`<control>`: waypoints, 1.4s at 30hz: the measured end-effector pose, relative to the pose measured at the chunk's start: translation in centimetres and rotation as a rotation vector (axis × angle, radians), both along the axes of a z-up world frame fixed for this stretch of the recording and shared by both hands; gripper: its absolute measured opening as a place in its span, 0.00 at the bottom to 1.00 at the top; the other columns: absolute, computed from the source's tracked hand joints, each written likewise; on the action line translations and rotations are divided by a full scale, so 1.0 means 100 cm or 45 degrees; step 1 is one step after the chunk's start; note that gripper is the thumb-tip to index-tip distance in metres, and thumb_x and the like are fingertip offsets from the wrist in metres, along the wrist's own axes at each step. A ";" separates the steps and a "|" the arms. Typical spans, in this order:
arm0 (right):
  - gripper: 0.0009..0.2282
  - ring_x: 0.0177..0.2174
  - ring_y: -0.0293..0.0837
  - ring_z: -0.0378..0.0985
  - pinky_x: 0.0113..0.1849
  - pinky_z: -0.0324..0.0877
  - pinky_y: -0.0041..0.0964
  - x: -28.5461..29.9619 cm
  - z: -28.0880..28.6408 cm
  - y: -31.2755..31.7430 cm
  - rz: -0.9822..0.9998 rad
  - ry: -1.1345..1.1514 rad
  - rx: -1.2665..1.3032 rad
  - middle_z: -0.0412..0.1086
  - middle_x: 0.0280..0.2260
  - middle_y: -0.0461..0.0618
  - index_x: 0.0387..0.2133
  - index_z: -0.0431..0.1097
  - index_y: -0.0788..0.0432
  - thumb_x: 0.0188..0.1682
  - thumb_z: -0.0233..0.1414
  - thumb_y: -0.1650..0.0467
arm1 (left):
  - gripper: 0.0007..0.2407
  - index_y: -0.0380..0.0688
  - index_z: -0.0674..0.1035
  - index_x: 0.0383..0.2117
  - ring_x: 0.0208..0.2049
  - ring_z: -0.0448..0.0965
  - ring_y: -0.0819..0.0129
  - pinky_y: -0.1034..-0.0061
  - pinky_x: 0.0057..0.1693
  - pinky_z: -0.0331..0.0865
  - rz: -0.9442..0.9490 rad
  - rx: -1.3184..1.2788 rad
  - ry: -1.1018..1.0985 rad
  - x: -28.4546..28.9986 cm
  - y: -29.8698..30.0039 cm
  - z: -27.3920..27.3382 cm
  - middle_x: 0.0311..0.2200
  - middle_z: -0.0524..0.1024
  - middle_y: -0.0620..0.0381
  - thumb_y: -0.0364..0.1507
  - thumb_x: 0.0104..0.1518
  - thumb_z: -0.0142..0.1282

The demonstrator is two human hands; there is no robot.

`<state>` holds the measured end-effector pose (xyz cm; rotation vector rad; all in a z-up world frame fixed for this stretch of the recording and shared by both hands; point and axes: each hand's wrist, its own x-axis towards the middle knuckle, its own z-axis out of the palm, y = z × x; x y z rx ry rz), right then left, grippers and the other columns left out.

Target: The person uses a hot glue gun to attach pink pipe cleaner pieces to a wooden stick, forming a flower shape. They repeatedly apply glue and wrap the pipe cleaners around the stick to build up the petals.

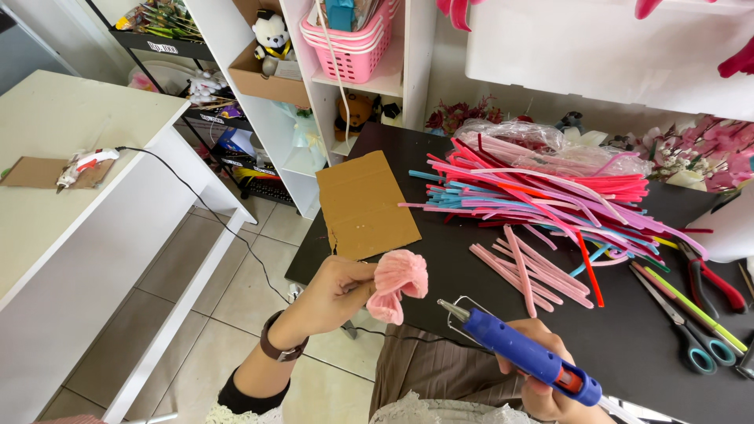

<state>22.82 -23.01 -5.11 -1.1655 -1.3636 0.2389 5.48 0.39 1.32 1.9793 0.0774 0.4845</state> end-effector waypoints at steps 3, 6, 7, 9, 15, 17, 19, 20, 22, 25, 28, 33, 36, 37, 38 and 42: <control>0.21 0.19 0.30 0.67 0.26 0.68 0.25 -0.009 0.010 0.000 -0.051 -0.056 0.050 0.67 0.25 0.46 0.38 0.59 0.60 0.52 0.35 0.54 | 0.09 0.42 0.74 0.19 0.19 0.49 0.78 0.86 0.25 0.47 -0.106 -0.074 0.079 0.002 0.005 -0.005 0.13 0.57 0.68 0.19 0.52 0.40; 0.20 0.29 0.40 0.76 0.33 0.72 0.31 -0.019 0.000 -0.006 -0.156 -0.003 -0.032 0.70 0.32 0.54 0.37 0.61 0.59 0.49 0.37 0.54 | 0.09 0.38 0.75 0.22 0.18 0.60 0.80 0.88 0.27 0.58 -0.165 -0.160 0.082 0.006 0.004 0.000 0.15 0.66 0.64 0.17 0.52 0.38; 0.20 0.29 0.40 0.76 0.33 0.72 0.31 -0.015 -0.009 -0.007 -0.160 -0.001 -0.030 0.70 0.32 0.54 0.37 0.61 0.59 0.49 0.37 0.54 | 0.09 0.38 0.75 0.22 0.18 0.60 0.80 0.88 0.27 0.58 -0.168 -0.158 0.084 0.007 0.004 0.000 0.15 0.66 0.64 0.17 0.52 0.38; 0.21 0.33 0.44 0.78 0.35 0.72 0.34 -0.008 -0.027 -0.009 -0.174 -0.163 -0.105 0.70 0.37 0.53 0.39 0.62 0.58 0.47 0.37 0.53 | 0.10 0.40 0.74 0.19 0.18 0.48 0.77 0.85 0.25 0.44 -0.114 -0.157 0.138 0.008 0.003 -0.003 0.14 0.56 0.66 0.17 0.51 0.39; 0.17 0.38 0.46 0.77 0.42 0.66 0.40 -0.013 -0.022 -0.009 -0.168 -0.401 -0.155 0.69 0.39 0.55 0.42 0.59 0.59 0.46 0.43 0.61 | 0.10 0.42 0.78 0.23 0.17 0.46 0.78 0.84 0.24 0.42 -0.044 -0.044 0.116 0.008 0.003 -0.003 0.13 0.55 0.67 0.18 0.52 0.42; 0.18 0.38 0.47 0.76 0.41 0.66 0.40 -0.014 -0.022 -0.006 -0.145 -0.401 -0.148 0.69 0.40 0.55 0.43 0.58 0.60 0.46 0.42 0.60 | 0.09 0.42 0.78 0.24 0.17 0.47 0.77 0.84 0.24 0.42 -0.046 -0.039 0.118 0.008 0.003 -0.004 0.13 0.55 0.67 0.19 0.53 0.42; 0.19 0.38 0.47 0.76 0.41 0.67 0.39 -0.014 -0.021 -0.003 -0.126 -0.403 -0.137 0.68 0.40 0.55 0.44 0.58 0.61 0.47 0.41 0.59 | 0.09 0.42 0.79 0.25 0.17 0.47 0.77 0.84 0.24 0.43 -0.050 -0.032 0.118 0.009 0.003 -0.005 0.13 0.56 0.66 0.19 0.53 0.43; 0.18 0.37 0.47 0.76 0.39 0.69 0.39 -0.015 -0.020 -0.001 -0.123 -0.414 -0.120 0.68 0.40 0.56 0.44 0.57 0.61 0.47 0.42 0.60 | 0.08 0.41 0.78 0.25 0.18 0.48 0.77 0.84 0.24 0.44 -0.051 -0.002 0.106 0.009 0.003 -0.005 0.13 0.56 0.66 0.19 0.53 0.43; 0.17 0.37 0.47 0.76 0.37 0.71 0.39 -0.016 -0.019 -0.001 -0.123 -0.424 -0.104 0.68 0.39 0.57 0.43 0.56 0.61 0.47 0.43 0.61 | 0.08 0.41 0.78 0.24 0.18 0.48 0.76 0.84 0.24 0.46 -0.054 0.028 0.095 0.008 0.003 -0.006 0.14 0.57 0.66 0.19 0.52 0.43; 0.18 0.37 0.46 0.76 0.39 0.68 0.39 -0.016 -0.016 -0.004 -0.168 -0.382 -0.202 0.68 0.41 0.55 0.44 0.57 0.59 0.46 0.42 0.60 | 0.08 0.42 0.78 0.24 0.18 0.46 0.75 0.83 0.24 0.44 -0.023 0.076 0.059 0.008 0.004 -0.006 0.13 0.52 0.65 0.19 0.52 0.43; 0.17 0.38 0.46 0.75 0.40 0.68 0.41 -0.016 -0.014 -0.006 -0.124 -0.315 -0.286 0.68 0.41 0.54 0.44 0.57 0.57 0.45 0.42 0.61 | 0.08 0.42 0.77 0.23 0.18 0.47 0.75 0.83 0.24 0.45 -0.038 0.048 0.078 0.008 0.004 -0.003 0.13 0.54 0.65 0.19 0.52 0.44; 0.18 0.36 0.48 0.76 0.37 0.70 0.39 -0.018 -0.016 0.002 -0.149 -0.395 -0.147 0.68 0.38 0.57 0.42 0.57 0.63 0.47 0.41 0.60 | 0.08 0.41 0.73 0.17 0.17 0.49 0.75 0.84 0.23 0.47 -0.064 0.092 0.067 0.009 0.003 0.000 0.12 0.57 0.65 0.19 0.53 0.46; 0.17 0.33 0.48 0.77 0.33 0.73 0.39 -0.017 -0.010 0.004 -0.111 -0.398 -0.155 0.67 0.38 0.57 0.43 0.56 0.62 0.47 0.43 0.61 | 0.06 0.41 0.77 0.21 0.16 0.52 0.75 0.84 0.23 0.50 -0.047 0.130 0.065 0.008 0.003 0.000 0.12 0.61 0.65 0.19 0.52 0.47; 0.17 0.33 0.48 0.77 0.33 0.73 0.39 -0.017 -0.010 0.003 -0.111 -0.397 -0.155 0.67 0.38 0.57 0.43 0.56 0.62 0.47 0.43 0.61 | 0.06 0.41 0.77 0.21 0.16 0.52 0.75 0.84 0.23 0.50 -0.047 0.130 0.065 0.008 0.003 0.000 0.12 0.61 0.65 0.19 0.52 0.47; 0.17 0.33 0.47 0.76 0.34 0.72 0.40 -0.017 -0.009 0.003 -0.118 -0.408 -0.178 0.67 0.39 0.57 0.43 0.56 0.61 0.46 0.43 0.63 | 0.06 0.41 0.75 0.20 0.16 0.51 0.74 0.83 0.23 0.49 -0.043 0.139 0.060 0.008 0.002 0.001 0.12 0.59 0.64 0.18 0.52 0.46; 0.16 0.30 0.48 0.76 0.30 0.74 0.38 -0.017 -0.004 0.008 -0.068 -0.403 -0.115 0.67 0.36 0.58 0.42 0.56 0.63 0.47 0.43 0.63 | 0.07 0.41 0.77 0.22 0.15 0.55 0.75 0.84 0.23 0.51 -0.040 0.143 0.077 0.008 0.002 0.001 0.12 0.64 0.64 0.18 0.51 0.45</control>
